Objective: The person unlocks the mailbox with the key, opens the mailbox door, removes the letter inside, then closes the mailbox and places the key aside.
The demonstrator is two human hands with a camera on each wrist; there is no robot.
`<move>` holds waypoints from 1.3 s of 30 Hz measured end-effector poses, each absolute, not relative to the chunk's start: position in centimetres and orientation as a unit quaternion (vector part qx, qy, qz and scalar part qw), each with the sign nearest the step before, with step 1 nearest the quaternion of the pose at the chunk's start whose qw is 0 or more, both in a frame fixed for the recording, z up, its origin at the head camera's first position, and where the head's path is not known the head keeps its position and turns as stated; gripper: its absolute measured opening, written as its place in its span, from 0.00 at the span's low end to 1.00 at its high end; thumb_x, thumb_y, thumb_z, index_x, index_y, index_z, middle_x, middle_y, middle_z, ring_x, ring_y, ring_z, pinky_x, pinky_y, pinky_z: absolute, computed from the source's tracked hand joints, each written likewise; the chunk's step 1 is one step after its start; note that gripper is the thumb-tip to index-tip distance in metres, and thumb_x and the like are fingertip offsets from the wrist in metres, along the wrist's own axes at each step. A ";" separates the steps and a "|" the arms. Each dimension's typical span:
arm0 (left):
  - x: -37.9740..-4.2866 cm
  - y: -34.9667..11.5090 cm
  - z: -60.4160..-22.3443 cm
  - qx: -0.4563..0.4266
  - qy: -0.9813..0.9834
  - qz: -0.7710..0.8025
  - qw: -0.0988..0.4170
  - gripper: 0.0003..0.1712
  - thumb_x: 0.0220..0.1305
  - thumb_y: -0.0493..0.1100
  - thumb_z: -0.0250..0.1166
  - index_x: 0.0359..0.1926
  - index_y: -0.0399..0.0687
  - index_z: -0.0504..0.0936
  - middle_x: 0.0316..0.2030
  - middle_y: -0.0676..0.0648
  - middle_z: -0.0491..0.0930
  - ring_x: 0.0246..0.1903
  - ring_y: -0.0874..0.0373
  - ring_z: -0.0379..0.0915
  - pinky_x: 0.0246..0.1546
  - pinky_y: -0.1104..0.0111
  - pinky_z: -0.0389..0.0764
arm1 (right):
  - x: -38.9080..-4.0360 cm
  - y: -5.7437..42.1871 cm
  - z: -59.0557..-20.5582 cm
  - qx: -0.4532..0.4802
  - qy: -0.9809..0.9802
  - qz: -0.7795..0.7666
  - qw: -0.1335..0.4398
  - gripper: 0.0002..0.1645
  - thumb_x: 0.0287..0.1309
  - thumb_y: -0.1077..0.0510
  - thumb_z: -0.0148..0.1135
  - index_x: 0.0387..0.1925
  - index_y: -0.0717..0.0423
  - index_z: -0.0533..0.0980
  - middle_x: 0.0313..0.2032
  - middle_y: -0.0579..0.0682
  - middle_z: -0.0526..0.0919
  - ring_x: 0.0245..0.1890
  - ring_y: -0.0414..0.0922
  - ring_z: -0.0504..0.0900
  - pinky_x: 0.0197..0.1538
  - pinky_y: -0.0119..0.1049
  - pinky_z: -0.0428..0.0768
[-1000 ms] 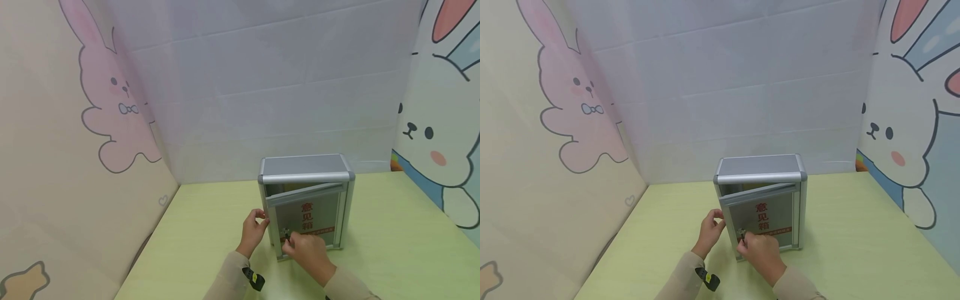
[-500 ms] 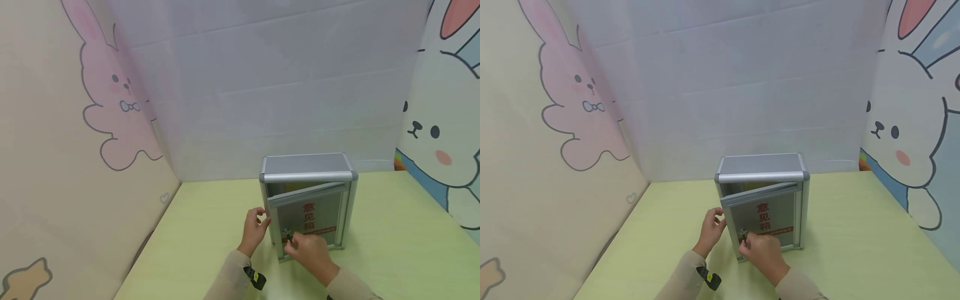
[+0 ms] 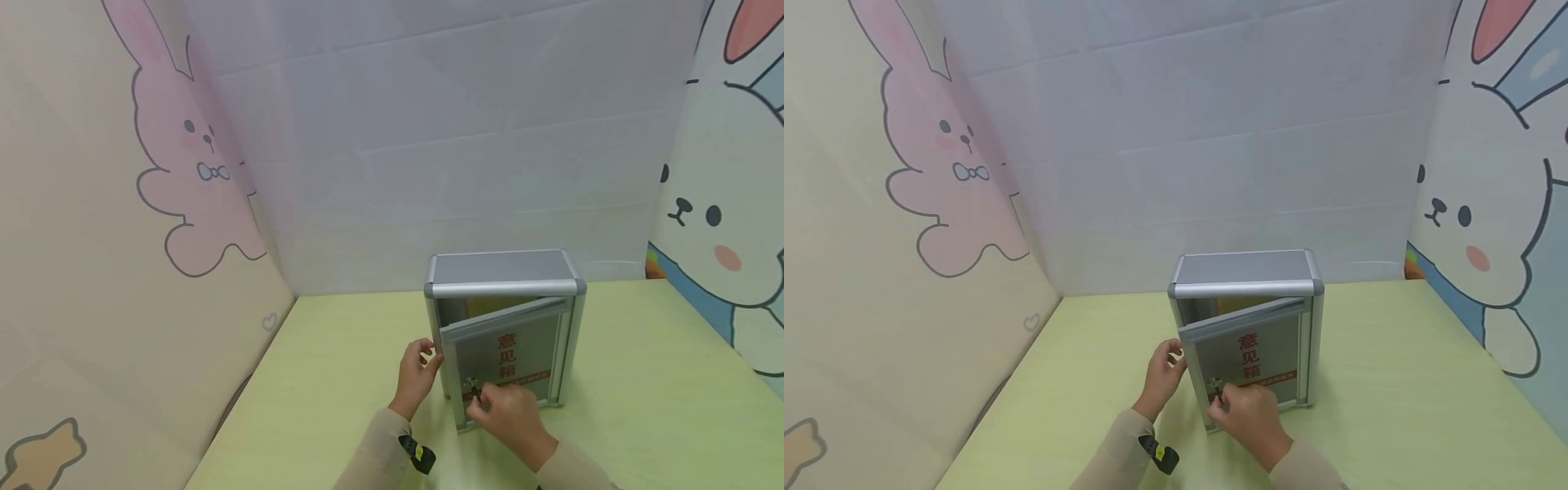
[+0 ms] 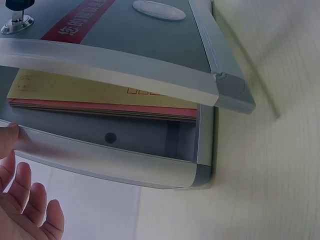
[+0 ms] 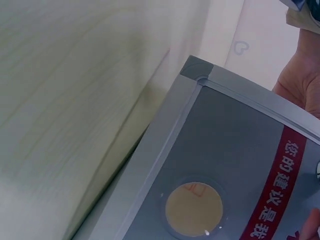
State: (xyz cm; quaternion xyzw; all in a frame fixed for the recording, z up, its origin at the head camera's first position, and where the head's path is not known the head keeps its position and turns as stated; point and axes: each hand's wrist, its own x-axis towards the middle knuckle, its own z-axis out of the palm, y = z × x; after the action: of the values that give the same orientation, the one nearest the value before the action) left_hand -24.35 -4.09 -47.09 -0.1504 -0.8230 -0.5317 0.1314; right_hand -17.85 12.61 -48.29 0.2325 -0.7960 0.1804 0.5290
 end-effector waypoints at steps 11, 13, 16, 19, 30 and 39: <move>-24.8 -3.9 -46.9 -0.128 -0.828 -0.532 0.118 0.10 0.59 0.30 0.66 0.40 0.35 0.74 0.30 0.48 0.74 0.30 0.60 0.67 0.35 0.69 0.71 | -18.0 12.9 -48.5 0.258 -0.742 0.183 0.590 0.19 0.53 0.54 0.42 0.08 0.45 0.59 0.05 0.37 0.62 0.09 0.34 0.55 0.13 0.24 0.56; -24.9 -3.9 -46.8 -0.127 -0.827 -0.535 0.119 0.10 0.59 0.29 0.66 0.40 0.35 0.74 0.30 0.48 0.74 0.30 0.60 0.67 0.35 0.70 0.71 | -17.9 13.0 -48.2 0.268 -0.736 0.187 0.592 0.20 0.53 0.54 0.42 0.08 0.46 0.59 0.05 0.38 0.62 0.09 0.34 0.55 0.13 0.23 0.55; -24.8 -3.8 -46.8 -0.120 -0.823 -0.543 0.116 0.10 0.59 0.30 0.66 0.40 0.35 0.74 0.30 0.48 0.74 0.30 0.61 0.67 0.34 0.70 0.71 | -17.7 13.2 -47.8 0.287 -0.727 0.198 0.591 0.19 0.53 0.56 0.43 0.08 0.47 0.58 0.06 0.38 0.61 0.09 0.33 0.54 0.14 0.23 0.54; -24.6 -3.7 -46.9 -0.112 -0.819 -0.551 0.114 0.11 0.59 0.30 0.65 0.41 0.36 0.74 0.29 0.49 0.74 0.29 0.63 0.65 0.33 0.71 0.70 | -17.5 13.5 -48.1 0.295 -0.727 0.202 0.587 0.20 0.53 0.56 0.43 0.08 0.48 0.58 0.07 0.38 0.60 0.10 0.32 0.53 0.14 0.23 0.54; -23.0 -2.8 -46.7 -0.194 -0.778 -0.575 0.165 0.09 0.55 0.24 0.60 0.35 0.37 0.70 0.28 0.45 0.73 0.25 0.66 0.64 0.27 0.73 0.70 | -16.6 13.5 -49.6 0.273 -0.743 0.235 0.564 0.21 0.57 0.52 0.44 0.09 0.46 0.61 0.06 0.38 0.62 0.10 0.34 0.56 0.14 0.24 0.56; -23.3 -2.6 -44.9 -0.352 -0.774 -0.525 -0.041 0.15 0.67 0.34 0.59 0.52 0.30 0.76 0.43 0.32 0.81 0.42 0.60 0.78 0.43 0.71 0.77 | -16.5 13.5 -49.9 0.249 -0.750 0.222 0.571 0.20 0.54 0.53 0.43 0.08 0.45 0.60 0.06 0.37 0.60 0.09 0.33 0.54 0.14 0.23 0.53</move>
State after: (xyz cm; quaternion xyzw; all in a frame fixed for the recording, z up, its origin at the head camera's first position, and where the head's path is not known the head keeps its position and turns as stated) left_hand -23.28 -2.57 -44.88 -0.3516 -0.7742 -0.5247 -0.0408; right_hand -16.47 13.54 -49.89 0.2490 -0.7503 0.2218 0.5709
